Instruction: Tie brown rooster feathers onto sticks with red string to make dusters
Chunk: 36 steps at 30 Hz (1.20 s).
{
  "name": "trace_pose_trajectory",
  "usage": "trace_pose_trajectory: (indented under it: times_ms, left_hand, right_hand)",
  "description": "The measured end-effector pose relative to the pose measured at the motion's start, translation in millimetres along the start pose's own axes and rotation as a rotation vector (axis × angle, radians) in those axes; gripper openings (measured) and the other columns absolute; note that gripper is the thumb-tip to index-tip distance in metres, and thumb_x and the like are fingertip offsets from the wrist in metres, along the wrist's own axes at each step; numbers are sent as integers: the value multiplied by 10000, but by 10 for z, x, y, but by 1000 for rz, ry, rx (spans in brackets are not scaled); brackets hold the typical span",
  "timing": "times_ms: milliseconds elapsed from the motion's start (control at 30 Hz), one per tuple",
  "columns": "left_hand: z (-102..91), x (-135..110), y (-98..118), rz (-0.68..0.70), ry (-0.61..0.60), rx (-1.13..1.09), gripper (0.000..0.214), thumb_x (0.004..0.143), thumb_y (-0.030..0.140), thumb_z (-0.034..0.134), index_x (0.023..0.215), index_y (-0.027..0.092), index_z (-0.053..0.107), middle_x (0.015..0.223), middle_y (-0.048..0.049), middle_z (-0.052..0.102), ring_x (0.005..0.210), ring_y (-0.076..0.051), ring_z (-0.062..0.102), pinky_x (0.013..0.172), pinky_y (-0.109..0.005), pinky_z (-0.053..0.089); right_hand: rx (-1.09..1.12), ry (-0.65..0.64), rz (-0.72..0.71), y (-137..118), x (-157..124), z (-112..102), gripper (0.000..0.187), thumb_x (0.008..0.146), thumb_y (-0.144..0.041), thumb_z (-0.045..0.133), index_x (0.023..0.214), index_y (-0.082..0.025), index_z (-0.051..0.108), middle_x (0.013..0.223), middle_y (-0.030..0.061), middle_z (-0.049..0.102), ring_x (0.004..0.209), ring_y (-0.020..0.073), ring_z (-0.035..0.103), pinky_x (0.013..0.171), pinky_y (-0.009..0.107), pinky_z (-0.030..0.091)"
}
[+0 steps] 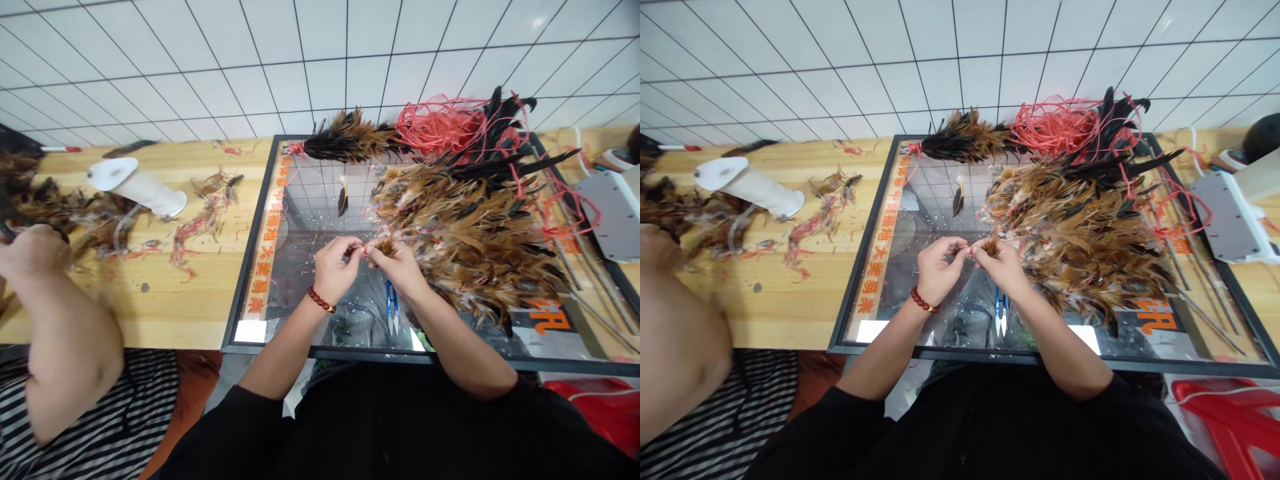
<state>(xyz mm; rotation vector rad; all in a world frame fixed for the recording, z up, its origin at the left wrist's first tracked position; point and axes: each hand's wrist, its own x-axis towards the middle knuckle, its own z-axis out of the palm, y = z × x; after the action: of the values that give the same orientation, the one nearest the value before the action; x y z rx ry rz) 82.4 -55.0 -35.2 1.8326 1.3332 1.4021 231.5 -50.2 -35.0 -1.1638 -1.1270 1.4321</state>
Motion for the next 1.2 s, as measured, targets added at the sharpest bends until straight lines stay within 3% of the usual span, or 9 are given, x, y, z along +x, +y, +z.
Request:
trace_pose_trajectory:
  times_ms: [233,400,500,600,700,867,1033,1200]
  left_hand:
    - [-36,16,23,-15,-73,77,124,828,85,567,893,190,573,834,-29,657,762,-151,625,730,-277,492]
    - [-45,18,27,-105,-91,-72,167,807,74,580,888,200,508,819,-4,614,770,-128,599,758,-266,474]
    - [-48,46,39,-273,-107,-295,191,813,157,653,958,197,535,807,7,622,746,-110,603,739,-247,483]
    - [-38,74,59,-526,-198,-568,301,790,322,740,1015,180,598,801,-5,658,711,-114,632,673,-242,510]
    - [-20,84,67,-712,-259,-703,357,675,395,840,843,130,671,700,-22,670,635,-117,633,611,-243,517]
    - [-30,130,38,-876,-65,-896,340,522,245,924,742,119,697,667,-18,687,611,-103,647,628,-238,527]
    - [-43,169,-10,-922,84,-1015,347,478,163,923,735,124,692,674,-3,689,619,-87,649,642,-220,528]
    - [6,123,-1,-772,-2,-931,394,469,190,939,789,134,716,719,-6,710,654,-97,655,669,-236,533]
  right_hand:
    - [-46,47,-30,60,28,-11,399,751,-563,725,790,-187,597,656,-34,561,558,93,522,562,241,450]
    - [-88,94,-125,84,73,-87,337,813,-526,671,813,-200,585,624,-40,549,561,99,508,579,243,432]
    - [-183,97,-178,50,60,-122,283,847,-471,638,817,-192,600,630,-37,548,566,95,490,573,238,401]
    - [-292,67,-228,-16,12,-113,259,852,-438,637,807,-183,622,650,-26,563,583,97,486,576,241,395]
    - [-315,13,-267,-54,-24,-88,257,855,-436,646,834,-180,649,732,3,630,658,116,552,634,255,449]
    - [-157,152,-239,-23,-2,-116,331,832,-492,694,992,-210,625,822,-4,645,629,105,543,614,256,468]
    - [-22,97,-211,6,21,-108,428,759,-463,785,1064,-231,596,735,-41,590,613,106,517,577,243,445]
    - [21,89,-170,63,42,-64,350,752,-496,771,886,-220,603,704,-32,601,587,105,511,570,250,441]
